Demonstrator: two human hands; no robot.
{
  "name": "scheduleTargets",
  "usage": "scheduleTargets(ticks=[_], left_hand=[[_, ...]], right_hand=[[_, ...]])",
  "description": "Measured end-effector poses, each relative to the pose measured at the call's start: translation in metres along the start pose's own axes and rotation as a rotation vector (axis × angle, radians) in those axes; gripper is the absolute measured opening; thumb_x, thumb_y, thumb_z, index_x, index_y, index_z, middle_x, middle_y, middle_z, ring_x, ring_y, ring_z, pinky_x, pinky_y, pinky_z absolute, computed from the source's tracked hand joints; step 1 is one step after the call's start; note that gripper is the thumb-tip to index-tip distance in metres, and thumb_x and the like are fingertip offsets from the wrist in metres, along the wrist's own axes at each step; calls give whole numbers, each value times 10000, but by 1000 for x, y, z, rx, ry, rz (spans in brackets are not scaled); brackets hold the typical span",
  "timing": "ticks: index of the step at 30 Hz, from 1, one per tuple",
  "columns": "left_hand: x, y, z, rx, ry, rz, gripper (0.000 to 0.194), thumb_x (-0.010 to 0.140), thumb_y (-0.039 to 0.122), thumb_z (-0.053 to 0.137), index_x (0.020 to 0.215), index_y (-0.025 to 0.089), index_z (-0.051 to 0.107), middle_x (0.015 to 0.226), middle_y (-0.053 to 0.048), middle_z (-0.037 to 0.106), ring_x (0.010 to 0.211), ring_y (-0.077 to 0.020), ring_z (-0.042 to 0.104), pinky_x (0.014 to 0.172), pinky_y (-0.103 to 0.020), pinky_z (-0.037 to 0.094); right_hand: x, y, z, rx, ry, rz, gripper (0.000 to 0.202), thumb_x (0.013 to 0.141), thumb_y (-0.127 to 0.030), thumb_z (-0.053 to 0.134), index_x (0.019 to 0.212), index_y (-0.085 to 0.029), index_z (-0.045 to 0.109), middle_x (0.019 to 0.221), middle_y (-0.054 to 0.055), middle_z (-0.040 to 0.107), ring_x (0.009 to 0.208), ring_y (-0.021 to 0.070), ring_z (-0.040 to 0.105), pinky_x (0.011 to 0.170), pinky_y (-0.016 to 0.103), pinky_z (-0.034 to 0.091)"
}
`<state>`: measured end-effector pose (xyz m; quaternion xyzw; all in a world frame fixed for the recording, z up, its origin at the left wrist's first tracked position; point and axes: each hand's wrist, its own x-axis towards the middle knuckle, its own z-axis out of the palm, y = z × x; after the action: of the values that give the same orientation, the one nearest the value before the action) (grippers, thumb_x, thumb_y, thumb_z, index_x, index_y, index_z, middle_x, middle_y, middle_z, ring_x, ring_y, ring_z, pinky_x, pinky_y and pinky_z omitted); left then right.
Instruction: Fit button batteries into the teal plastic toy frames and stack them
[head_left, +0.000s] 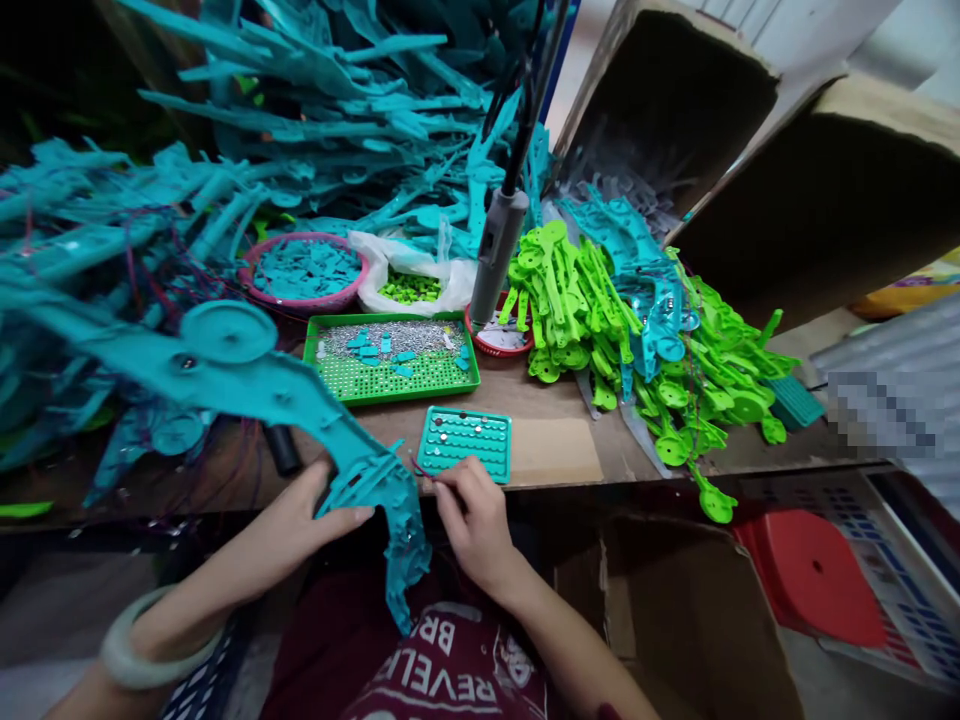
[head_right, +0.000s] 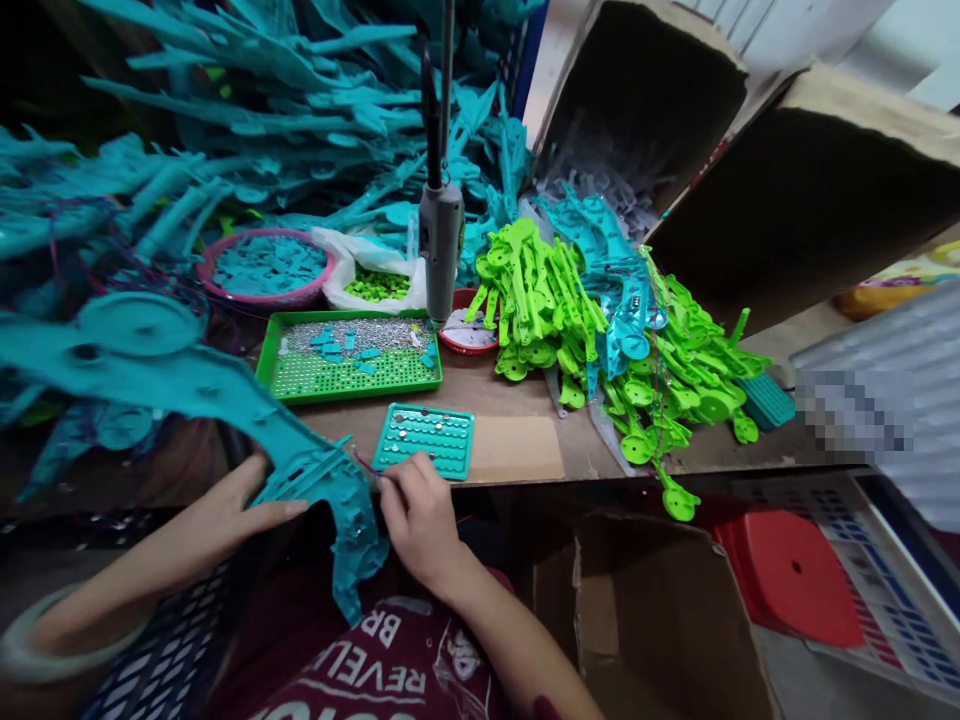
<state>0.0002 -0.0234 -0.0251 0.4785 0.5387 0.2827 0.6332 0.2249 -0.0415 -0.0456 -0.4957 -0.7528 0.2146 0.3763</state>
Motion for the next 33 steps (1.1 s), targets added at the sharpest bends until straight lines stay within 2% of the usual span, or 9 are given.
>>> scheduleTargets(ticks=[2,4,8,11,14,21,28,33], left_hand=[[0,-5,1,-6,-37,-2,546,817,453,697,1277,248,486,1224,-86,655,1118,-320,624,1030,-477,462],[0,-9,3,-14,-50,27,465,856,458,643,1246,243,511,1174,-72,671,1083,-306,633,1013,-473,470],[-2,-8,9,120,44,137,311,879,427,606,1134,251,576,1134,-41,667,1109,-281,588,1034,-418,431],[-6,-1,17,163,74,155,265,904,415,565,1112,252,561,1081,-30,662,1055,-256,593,991,-372,443],[-9,3,24,179,108,163,268,909,403,542,1125,243,547,1101,-37,647,1078,-252,579,981,-350,438],[-8,3,29,165,116,142,304,906,405,529,1161,240,532,1168,-53,640,1137,-263,566,996,-344,425],[-9,2,35,169,113,135,277,926,412,512,1147,244,517,1122,-43,631,1110,-253,564,968,-339,434],[-7,0,42,143,151,149,318,935,436,500,1179,233,524,1161,-56,627,1127,-259,560,992,-360,421]], right_hand=[[-6,-8,-4,115,-12,77,161,972,-194,488,865,-179,607,780,20,572,751,145,566,664,258,455],[-12,-14,-5,127,-73,79,167,961,-185,488,838,-181,601,754,11,549,725,139,554,630,250,429],[-19,-21,-3,-34,-134,27,200,957,-172,449,829,-181,603,750,18,530,713,145,535,635,261,415],[-15,-22,-2,-164,-131,9,218,964,-178,434,821,-178,598,766,28,529,702,148,524,636,268,411],[-10,-24,-4,-177,-124,10,221,968,-179,426,822,-171,591,771,31,529,687,146,526,626,271,412],[-11,-22,-3,-88,1,-2,197,982,-190,449,881,-171,617,771,39,563,724,155,561,656,274,469],[-18,-11,16,-272,46,-84,251,1001,-214,459,853,-167,655,728,49,559,670,152,551,612,268,459],[-21,-8,26,-215,168,-70,186,982,-190,499,945,-148,677,751,64,591,670,151,570,623,271,480]])
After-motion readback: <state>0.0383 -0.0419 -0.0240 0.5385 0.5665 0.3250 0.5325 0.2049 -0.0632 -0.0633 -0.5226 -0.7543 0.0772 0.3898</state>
